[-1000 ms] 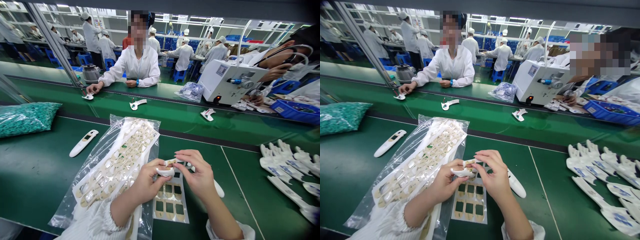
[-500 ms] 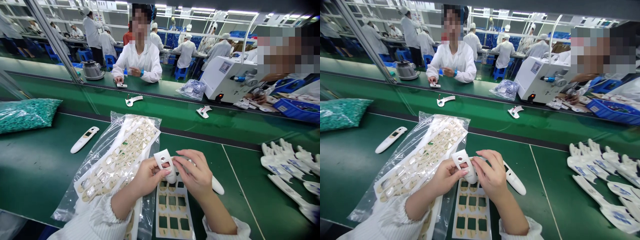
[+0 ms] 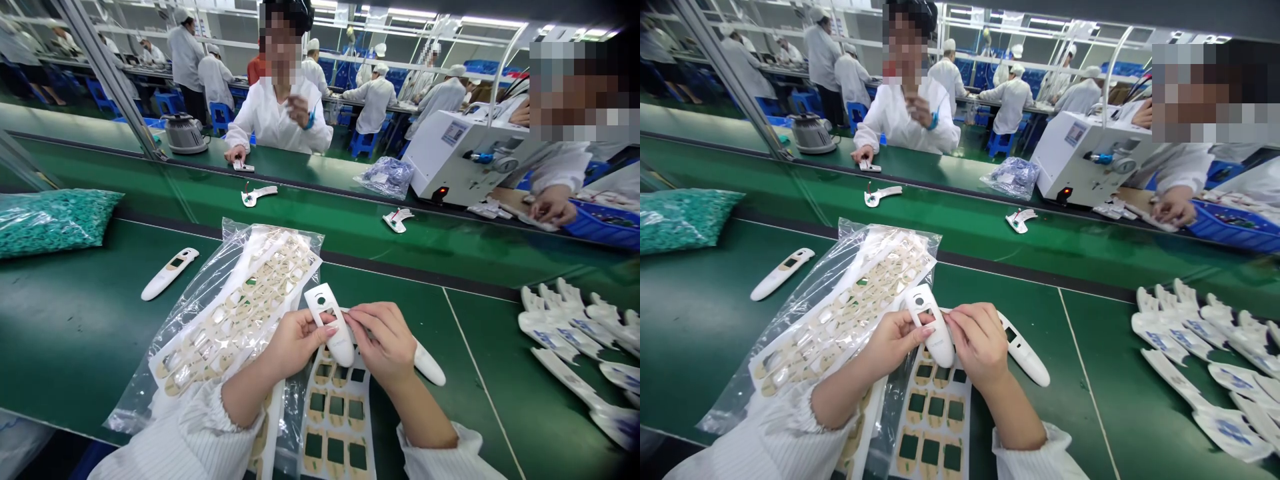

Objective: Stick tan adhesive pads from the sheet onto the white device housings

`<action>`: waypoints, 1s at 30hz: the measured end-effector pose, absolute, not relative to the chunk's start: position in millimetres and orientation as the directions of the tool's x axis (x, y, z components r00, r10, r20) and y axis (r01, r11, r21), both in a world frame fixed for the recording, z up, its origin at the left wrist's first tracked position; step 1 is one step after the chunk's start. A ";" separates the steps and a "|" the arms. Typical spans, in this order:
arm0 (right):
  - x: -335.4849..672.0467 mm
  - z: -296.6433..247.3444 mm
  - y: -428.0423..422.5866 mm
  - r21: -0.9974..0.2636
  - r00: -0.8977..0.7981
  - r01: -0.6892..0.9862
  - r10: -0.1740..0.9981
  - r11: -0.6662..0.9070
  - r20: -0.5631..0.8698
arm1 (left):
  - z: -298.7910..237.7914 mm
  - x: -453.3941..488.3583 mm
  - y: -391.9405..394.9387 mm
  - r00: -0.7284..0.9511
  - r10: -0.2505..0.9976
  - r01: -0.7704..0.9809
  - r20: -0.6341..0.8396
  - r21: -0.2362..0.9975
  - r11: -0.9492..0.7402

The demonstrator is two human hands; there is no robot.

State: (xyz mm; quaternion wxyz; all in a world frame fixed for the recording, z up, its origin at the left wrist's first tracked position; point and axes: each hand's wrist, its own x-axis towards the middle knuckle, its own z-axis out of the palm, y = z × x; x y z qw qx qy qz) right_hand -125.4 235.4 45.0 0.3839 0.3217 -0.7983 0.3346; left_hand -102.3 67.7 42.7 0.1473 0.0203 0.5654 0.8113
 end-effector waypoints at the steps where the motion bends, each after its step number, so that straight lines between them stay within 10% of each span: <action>1: -125.6 44.7 235.5 -0.317 -0.521 -0.763 -0.245 0.564 0.818 | 42.6 -102.8 67.7 -0.956 0.261 -0.219 -0.136 0.921 -0.323; 7: -125.7 41.0 238.1 -0.584 -0.729 -0.643 -0.163 0.495 0.665 | 41.1 -105.3 67.1 -0.961 0.204 -0.251 -0.189 0.905 -0.344; 15: -129.3 39.6 242.3 -0.556 -0.725 -0.633 -0.159 0.538 0.671 | 37.3 -110.5 64.8 -0.946 0.176 -0.321 -0.271 0.846 -0.426; 22: -136.2 50.4 257.1 -0.920 -0.930 -0.367 -0.024 0.136 0.367 | 38.0 -112.7 63.3 -0.924 0.209 -0.382 -0.320 0.801 -0.460; 30: -129.3 82.3 274.9 -0.912 -0.923 -0.385 -0.048 0.141 0.382 | 34.4 -113.3 62.7 -0.935 0.217 -0.340 -0.282 0.885 -0.319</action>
